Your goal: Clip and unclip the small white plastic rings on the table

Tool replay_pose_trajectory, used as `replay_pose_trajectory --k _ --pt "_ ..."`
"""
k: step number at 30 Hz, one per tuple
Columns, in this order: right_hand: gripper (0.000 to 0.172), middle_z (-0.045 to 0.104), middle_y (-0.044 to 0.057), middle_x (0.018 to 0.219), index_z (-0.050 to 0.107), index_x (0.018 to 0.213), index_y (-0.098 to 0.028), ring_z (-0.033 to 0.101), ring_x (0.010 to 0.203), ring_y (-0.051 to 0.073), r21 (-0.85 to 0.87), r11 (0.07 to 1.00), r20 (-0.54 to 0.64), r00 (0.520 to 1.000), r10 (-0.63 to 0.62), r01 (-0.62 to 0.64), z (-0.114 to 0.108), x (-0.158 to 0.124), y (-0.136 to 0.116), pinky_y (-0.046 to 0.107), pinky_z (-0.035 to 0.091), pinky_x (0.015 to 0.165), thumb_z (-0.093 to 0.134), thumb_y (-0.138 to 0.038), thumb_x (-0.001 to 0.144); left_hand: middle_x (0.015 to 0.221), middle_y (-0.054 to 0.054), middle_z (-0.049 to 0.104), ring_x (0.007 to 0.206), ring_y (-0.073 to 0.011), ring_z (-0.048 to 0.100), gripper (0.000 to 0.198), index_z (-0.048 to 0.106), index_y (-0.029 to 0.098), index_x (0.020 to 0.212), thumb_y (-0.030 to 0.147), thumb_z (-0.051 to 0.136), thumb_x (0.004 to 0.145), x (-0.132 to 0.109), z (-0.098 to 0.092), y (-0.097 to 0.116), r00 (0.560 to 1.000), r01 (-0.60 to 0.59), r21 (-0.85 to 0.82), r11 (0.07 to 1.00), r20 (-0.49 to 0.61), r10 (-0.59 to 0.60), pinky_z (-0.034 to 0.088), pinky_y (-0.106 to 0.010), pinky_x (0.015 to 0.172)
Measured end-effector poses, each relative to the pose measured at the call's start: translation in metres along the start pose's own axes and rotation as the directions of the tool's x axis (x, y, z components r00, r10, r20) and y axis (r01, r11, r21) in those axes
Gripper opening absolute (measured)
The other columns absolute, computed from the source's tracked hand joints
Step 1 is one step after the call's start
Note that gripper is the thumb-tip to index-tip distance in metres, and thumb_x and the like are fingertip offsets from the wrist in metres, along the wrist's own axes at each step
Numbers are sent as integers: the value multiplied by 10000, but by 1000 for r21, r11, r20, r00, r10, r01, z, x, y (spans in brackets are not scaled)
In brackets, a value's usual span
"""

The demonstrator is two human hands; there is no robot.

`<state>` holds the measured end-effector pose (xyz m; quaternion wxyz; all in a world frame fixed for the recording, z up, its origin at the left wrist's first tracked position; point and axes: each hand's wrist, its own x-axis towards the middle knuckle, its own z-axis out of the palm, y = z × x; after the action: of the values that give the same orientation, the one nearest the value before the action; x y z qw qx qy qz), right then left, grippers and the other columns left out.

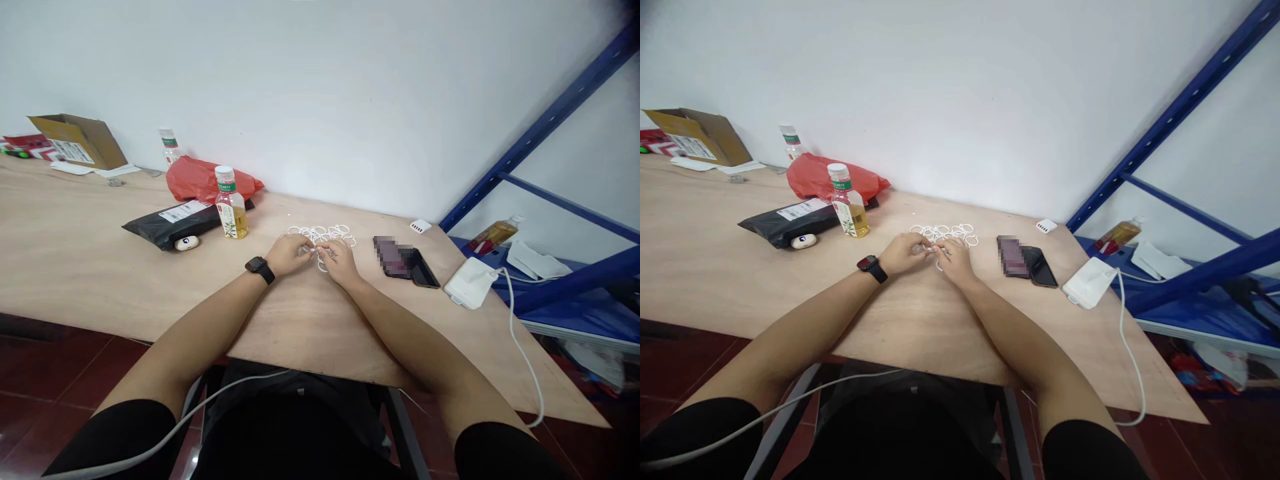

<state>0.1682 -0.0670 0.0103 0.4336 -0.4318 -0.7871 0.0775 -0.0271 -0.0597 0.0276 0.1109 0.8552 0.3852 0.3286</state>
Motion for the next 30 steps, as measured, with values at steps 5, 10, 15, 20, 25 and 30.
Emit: replay_pose_trajectory --k 5,10,15,20,25,30 --pt "200 726 43 957 715 938 -238 589 992 239 -78 995 -78 996 48 -54 -10 5 23 411 395 948 521 -263 898 1023 -62 697 989 -237 611 253 713 208 961 247 542 778 -2 -2 -9 979 68 231 971 173 -110 453 -360 894" --pt "258 715 51 999 728 909 -218 569 1022 249 -93 995 59 997 51 -45 -25 7 59 415 415 953 549 -127 748 1020 -110 661 1013 -304 567 216 715 204 859 284 549 746 -4 -4 -6 939 208 379 902 181 -292 404 -452 881" --pt "342 689 62 1087 732 1014 -226 550 1064 256 -130 991 153 986 58 -38 -25 7 68 436 402 974 539 -130 748 995 -175 669 992 -343 564 404 720 153 764 510 533 793 -4 -6 -5 924 264 471 842 127 -360 360 -489 880" --pt "278 659 69 1154 741 1018 -252 516 1120 274 -206 979 190 981 31 9 -18 5 57 473 368 985 586 -192 794 825 -202 697 939 -369 583 498 722 126 694 558 506 819 -4 -6 -13 909 322 514 795 67 -411 329 -507 880" --pt "216 660 71 1113 747 966 -245 525 1093 262 -191 981 107 994 -14 35 -19 5 55 467 387 973 586 -197 829 855 -161 713 910 -330 606 423 718 156 733 526 538 830 -3 -5 -5 947 290 433 854 1 -323 345 -491 884" --pt "216 607 62 1128 757 919 -284 511 1072 247 -217 967 -87 984 -157 135 -23 5 42 457 416 949 587 -173 843 1008 -97 715 927 -252 627 356 710 184 1004 471 539 880 0 -2 5 971 238 106 966 -63 -232 416 -401 883"
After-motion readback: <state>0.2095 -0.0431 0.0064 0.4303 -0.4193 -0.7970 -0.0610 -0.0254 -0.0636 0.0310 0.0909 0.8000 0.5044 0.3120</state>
